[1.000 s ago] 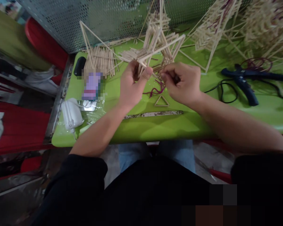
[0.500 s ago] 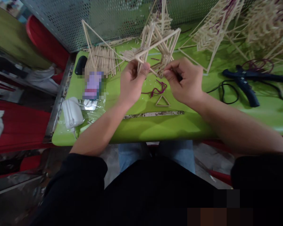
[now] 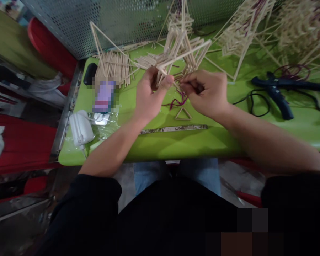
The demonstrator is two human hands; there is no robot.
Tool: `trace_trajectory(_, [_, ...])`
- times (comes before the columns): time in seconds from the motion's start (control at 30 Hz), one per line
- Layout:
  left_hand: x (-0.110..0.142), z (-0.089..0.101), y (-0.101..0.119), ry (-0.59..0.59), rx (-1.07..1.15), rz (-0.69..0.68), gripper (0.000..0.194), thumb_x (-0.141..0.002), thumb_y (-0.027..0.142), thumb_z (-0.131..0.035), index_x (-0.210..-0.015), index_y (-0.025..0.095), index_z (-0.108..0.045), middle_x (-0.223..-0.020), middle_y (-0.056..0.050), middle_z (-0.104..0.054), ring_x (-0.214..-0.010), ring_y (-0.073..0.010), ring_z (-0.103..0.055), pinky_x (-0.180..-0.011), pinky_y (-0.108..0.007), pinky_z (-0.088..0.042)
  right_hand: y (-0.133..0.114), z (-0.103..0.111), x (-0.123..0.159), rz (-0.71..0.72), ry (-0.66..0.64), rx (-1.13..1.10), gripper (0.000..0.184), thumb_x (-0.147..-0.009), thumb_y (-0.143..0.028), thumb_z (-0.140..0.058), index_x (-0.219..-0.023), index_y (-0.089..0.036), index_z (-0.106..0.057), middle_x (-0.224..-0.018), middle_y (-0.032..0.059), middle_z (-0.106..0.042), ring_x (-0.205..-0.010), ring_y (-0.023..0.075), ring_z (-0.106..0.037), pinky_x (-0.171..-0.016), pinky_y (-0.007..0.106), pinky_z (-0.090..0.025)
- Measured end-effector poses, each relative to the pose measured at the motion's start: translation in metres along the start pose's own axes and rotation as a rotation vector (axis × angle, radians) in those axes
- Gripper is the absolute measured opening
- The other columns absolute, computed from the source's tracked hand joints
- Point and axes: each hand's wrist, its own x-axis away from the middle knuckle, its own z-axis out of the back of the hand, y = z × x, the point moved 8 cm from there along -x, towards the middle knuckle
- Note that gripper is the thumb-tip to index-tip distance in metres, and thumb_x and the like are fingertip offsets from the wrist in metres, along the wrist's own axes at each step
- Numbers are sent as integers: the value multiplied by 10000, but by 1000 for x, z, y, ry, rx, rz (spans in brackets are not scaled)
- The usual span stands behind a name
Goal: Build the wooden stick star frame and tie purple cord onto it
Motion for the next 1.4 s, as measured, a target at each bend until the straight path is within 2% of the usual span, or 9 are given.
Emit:
trace_trajectory(0.17, [-5,-2,-8,-19,36,-34,652,-929,924,-759,-1075,289,-729,-970,-46,-671,-1032,-254,-717,-928,-438,-626,-1,4,0,11,31,-13,241,-1079,-522,-751,-992,-325,-860,-696,27,-689,-625,229,-613,-638,423,-552])
trace_trajectory(0.3, [-2,-3,0,-22,33,17,662,-969,908,-728,-1116,262,-713,-1015,-48,-665,-1103,-258,-740,-971,-424,-611,-4,5,1,37,39,5,233,-1094,-472,-717,-980,-316,-846,-723,33,-720,-639,231,-640,-660,430,-562])
trace_trajectory(0.57, [2,-5,11,-42,89,43,609,-954,858,-800,-1105,275,-716,-964,-36,-685,-926,-208,-695,-850,-363,-563,-11,5,2,40,3,79,301,-1156,-525,-627,-1010,-294,-753,-856,56,-786,-788,267,-745,-742,426,-567])
trace_trajectory(0.67, [0,-4,7,-25,84,62,612,-955,871,-781,-1087,276,-730,-969,-39,-701,-962,-220,-714,-856,-366,-570,-14,7,2,21,12,33,355,-1169,-594,-600,-1029,-291,-720,-856,53,-756,-761,257,-710,-737,423,-555])
trace_trajectory(0.8, [0,0,11,22,144,69,534,-953,815,-839,-977,289,-749,-887,-25,-681,-857,-194,-645,-777,-354,-558,-10,10,1,-14,74,-150,468,-1141,-752,-585,-1000,-312,-657,-806,42,-639,-679,243,-579,-694,442,-531])
trace_trajectory(0.93, [1,3,7,65,254,239,507,-992,769,-826,-928,268,-785,-902,-26,-721,-806,-146,-649,-763,-312,-598,10,11,-6,-91,185,-479,554,-1030,-868,-702,-974,-329,-589,-770,11,-484,-625,226,-446,-612,426,-481])
trace_trajectory(1.07, [1,5,-7,94,338,438,546,-1032,765,-786,-921,230,-785,-974,-45,-818,-704,-104,-681,-688,-262,-592,29,-4,-11,-266,74,-739,584,-990,-848,-776,-953,-326,-518,-683,-36,-355,-536,185,-311,-505,360,-325])
trace_trajectory(1.2, [2,2,-18,93,395,554,596,-1069,809,-693,-970,228,-783,-1001,-66,-854,-733,-129,-750,-655,-250,-597,32,-13,-9,-462,-31,-823,696,-965,-923,-735,-869,-305,-429,-641,-35,-278,-534,167,-239,-476,331,-162])
trace_trajectory(1.4, [5,0,-17,112,429,600,647,-1087,855,-608,-1066,233,-785,-1021,-76,-858,-792,-165,-799,-647,-259,-618,27,-18,-3,-661,-90,-862,786,-892,-1010,-743,-808,-294,-431,-624,-28,-359,-557,149,-192,-521,368,-143])
